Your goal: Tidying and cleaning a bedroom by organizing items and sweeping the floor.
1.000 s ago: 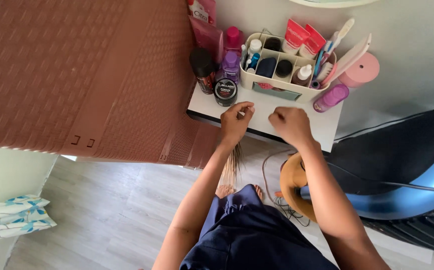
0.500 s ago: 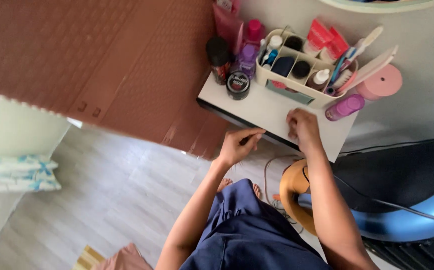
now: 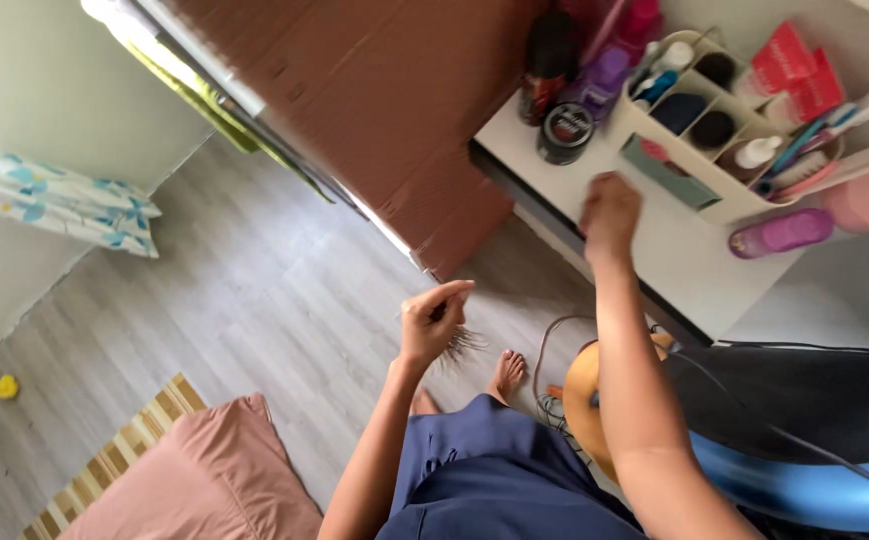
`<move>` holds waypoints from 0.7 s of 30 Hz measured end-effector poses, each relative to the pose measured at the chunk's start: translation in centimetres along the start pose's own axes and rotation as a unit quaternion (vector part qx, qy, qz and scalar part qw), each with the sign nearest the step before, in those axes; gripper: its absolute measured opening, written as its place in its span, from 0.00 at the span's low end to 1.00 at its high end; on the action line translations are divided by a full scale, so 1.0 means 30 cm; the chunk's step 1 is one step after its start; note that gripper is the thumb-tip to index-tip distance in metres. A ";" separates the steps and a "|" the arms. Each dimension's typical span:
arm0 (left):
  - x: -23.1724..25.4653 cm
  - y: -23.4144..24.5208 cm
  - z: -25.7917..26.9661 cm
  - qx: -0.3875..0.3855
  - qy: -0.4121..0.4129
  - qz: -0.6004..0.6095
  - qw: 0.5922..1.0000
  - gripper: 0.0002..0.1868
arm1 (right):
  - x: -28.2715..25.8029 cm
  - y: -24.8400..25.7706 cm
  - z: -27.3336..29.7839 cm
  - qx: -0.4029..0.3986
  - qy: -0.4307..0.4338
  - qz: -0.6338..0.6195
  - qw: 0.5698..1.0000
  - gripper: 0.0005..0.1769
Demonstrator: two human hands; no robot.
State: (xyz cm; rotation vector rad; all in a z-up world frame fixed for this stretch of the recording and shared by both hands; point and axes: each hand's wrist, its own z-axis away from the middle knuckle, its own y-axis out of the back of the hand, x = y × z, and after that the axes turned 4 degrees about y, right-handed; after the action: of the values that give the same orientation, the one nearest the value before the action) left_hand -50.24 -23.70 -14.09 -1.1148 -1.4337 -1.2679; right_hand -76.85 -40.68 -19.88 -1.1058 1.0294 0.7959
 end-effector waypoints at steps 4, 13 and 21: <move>-0.031 0.131 0.112 0.067 0.015 0.001 0.998 0.08 | 0.185 -0.156 0.259 -0.363 0.325 0.276 0.828 0.06; -0.050 0.542 0.432 0.271 -0.040 -0.112 0.955 0.08 | 0.541 -0.543 1.028 -0.525 0.164 0.623 0.556 0.24; -0.174 0.721 0.732 0.341 -0.075 -0.241 0.906 0.14 | 0.382 -0.802 1.241 -0.603 -0.170 0.462 0.627 0.41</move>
State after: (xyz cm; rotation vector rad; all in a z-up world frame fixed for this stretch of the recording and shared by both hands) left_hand -29.28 -0.67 -16.73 -0.3929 -2.1365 -0.8644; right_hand -41.70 -11.36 -18.79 -1.3316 0.5765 2.7122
